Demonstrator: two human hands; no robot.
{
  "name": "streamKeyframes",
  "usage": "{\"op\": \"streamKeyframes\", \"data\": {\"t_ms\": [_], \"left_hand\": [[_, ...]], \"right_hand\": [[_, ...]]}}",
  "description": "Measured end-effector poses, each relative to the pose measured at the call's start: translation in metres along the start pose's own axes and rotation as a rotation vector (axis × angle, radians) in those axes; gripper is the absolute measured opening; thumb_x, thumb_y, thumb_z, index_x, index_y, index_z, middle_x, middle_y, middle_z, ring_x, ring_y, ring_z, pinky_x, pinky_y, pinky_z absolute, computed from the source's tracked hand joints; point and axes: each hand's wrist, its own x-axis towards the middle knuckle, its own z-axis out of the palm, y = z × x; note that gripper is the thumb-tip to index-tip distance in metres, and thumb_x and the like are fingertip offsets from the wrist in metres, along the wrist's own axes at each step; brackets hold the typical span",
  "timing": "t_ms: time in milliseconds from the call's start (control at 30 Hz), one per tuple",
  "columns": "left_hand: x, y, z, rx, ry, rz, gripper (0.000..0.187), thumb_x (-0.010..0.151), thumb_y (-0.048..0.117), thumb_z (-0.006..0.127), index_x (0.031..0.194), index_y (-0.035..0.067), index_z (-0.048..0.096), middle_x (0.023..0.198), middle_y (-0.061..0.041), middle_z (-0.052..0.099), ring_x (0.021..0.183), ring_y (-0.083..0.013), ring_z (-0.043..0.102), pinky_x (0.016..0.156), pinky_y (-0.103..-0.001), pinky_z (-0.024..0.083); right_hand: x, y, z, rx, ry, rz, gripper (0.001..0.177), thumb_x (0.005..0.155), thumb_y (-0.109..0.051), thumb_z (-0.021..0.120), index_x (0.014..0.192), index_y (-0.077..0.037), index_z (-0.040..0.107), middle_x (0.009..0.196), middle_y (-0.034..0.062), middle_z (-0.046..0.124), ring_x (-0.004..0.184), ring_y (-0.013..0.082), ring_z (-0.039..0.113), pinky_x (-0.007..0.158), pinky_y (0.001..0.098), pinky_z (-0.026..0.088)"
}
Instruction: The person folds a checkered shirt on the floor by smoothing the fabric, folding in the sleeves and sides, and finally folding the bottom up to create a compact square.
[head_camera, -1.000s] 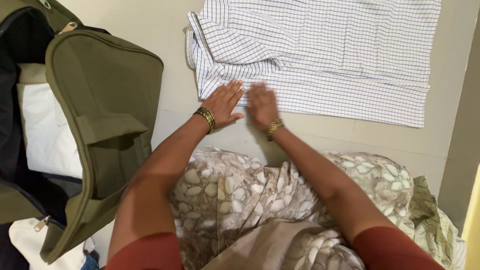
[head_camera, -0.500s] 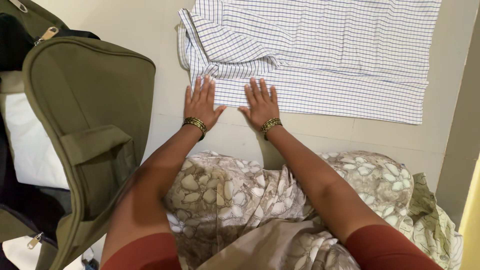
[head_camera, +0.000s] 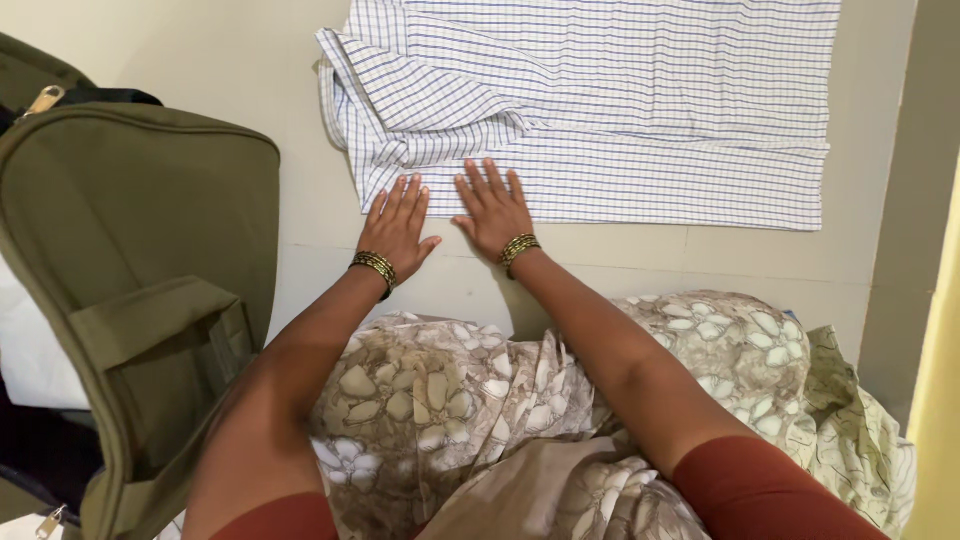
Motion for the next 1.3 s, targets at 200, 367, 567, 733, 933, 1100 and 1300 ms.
{"op": "streamKeyframes", "data": {"t_ms": [200, 367, 567, 733, 933, 1100, 1300], "left_hand": [[0.004, 0.006, -0.008, -0.001, -0.049, -0.11, 0.09, 0.096, 0.063, 0.042, 0.161, 0.006, 0.016, 0.17, -0.011, 0.002, 0.156, -0.0278, -0.001, 0.124, -0.044, 0.003], [0.021, 0.054, -0.029, -0.083, -0.308, -0.525, 0.092, 0.098, 0.066, 0.037, 0.161, 0.006, 0.007, 0.167, -0.02, -0.011, 0.154, -0.0312, -0.014, 0.121, -0.048, -0.003], [0.075, 0.143, 0.007, -0.255, -0.003, -0.112, 0.084, 0.102, 0.062, 0.033, 0.163, 0.008, 0.016, 0.171, -0.014, 0.003, 0.157, -0.0291, -0.002, 0.125, -0.048, 0.001], [0.085, 0.155, 0.016, -0.188, 0.018, -0.192, 0.081, 0.101, 0.061, 0.033, 0.162, 0.01, 0.018, 0.171, -0.008, 0.006, 0.157, -0.0278, 0.0, 0.125, -0.049, 0.002], [0.086, 0.157, 0.006, -0.136, 0.006, -0.372, 0.078, 0.102, 0.057, 0.036, 0.161, 0.008, 0.019, 0.17, -0.012, 0.003, 0.156, -0.0295, -0.001, 0.123, -0.053, 0.001], [0.149, 0.165, 0.04, 0.336, 0.262, -0.045, 0.065, 0.106, 0.03, 0.045, 0.164, 0.01, 0.025, 0.175, -0.013, 0.008, 0.159, -0.0272, 0.004, 0.126, -0.045, 0.003], [0.163, 0.177, 0.027, -0.096, 0.123, -0.155, 0.07, 0.103, 0.041, 0.045, 0.163, 0.013, 0.025, 0.172, -0.003, 0.009, 0.158, -0.0231, 0.005, 0.127, -0.049, 0.005]], "right_hand": [[-0.027, 0.043, -0.014, -0.045, -0.056, 0.16, 0.074, 0.102, -0.064, 0.026, 0.162, -0.022, 0.023, 0.171, 0.0043, 0.005, 0.156, 0.0284, 0.0, 0.124, 0.0529, 0.002], [-0.049, 0.082, 0.0, 0.046, 0.013, 0.36, 0.07, 0.105, -0.057, 0.027, 0.163, -0.019, 0.02, 0.172, 0.0086, 0.003, 0.157, 0.0332, -0.002, 0.123, 0.055, 0.0], [-0.039, 0.074, 0.011, -0.007, 0.003, 0.067, 0.075, 0.101, -0.05, 0.033, 0.165, -0.014, 0.021, 0.171, 0.008, 0.011, 0.157, 0.03, 0.005, 0.124, 0.0531, 0.002], [-0.049, 0.099, -0.014, -0.018, -0.045, 0.204, 0.065, 0.103, -0.05, 0.031, 0.162, -0.023, 0.026, 0.172, 0.0039, 0.011, 0.158, 0.0272, 0.005, 0.125, 0.0538, 0.002], [-0.067, 0.146, -0.004, 0.063, 0.05, 0.425, 0.067, 0.104, -0.052, 0.035, 0.161, -0.018, 0.029, 0.17, 0.0071, 0.013, 0.155, 0.0315, 0.005, 0.122, 0.057, 0.005], [-0.039, 0.161, 0.033, 0.288, 0.254, 0.229, 0.056, 0.11, -0.039, 0.036, 0.16, -0.014, 0.041, 0.173, 0.0031, 0.027, 0.163, 0.0267, 0.016, 0.133, 0.0506, 0.014], [-0.023, 0.168, -0.013, 0.131, 0.089, 0.233, 0.059, 0.106, -0.044, 0.038, 0.158, -0.016, 0.037, 0.171, 0.0039, 0.022, 0.158, 0.0265, 0.013, 0.127, 0.0525, 0.01]]}}
